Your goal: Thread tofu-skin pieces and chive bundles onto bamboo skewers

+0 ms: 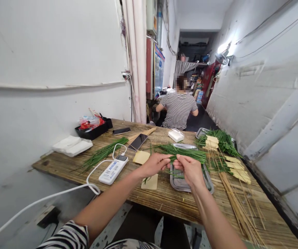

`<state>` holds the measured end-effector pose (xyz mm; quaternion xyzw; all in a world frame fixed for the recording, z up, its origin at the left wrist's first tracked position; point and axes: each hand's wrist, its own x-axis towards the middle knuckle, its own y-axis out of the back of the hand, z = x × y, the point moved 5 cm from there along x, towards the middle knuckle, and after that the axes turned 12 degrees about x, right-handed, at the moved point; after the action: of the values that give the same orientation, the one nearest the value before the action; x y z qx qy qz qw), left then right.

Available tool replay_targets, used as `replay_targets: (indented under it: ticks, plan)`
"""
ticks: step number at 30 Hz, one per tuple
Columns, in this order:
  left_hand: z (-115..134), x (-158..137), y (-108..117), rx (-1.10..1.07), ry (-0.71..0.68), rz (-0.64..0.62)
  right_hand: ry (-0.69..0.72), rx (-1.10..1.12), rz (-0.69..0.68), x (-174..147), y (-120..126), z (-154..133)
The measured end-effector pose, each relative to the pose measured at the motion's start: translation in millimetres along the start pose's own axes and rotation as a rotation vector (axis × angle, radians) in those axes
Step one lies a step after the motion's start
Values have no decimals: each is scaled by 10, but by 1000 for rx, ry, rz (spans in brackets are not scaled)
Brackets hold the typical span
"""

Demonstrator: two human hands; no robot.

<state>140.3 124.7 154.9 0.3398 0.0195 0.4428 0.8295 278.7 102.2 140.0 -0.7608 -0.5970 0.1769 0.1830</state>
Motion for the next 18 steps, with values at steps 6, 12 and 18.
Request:
replay_targets:
  ticks: [6, 12, 18]
  plan:
    - [-53, -77, 77, 140, -46, 85, 92, -232, -45, 43, 55, 31]
    - [-100, -58, 82, 140, -46, 53, 850, -1203, -449, -262, -291, -256]
    - [-50, -82, 72, 38, 28, -84, 1124, -1654, -654, -438, -502, -214]
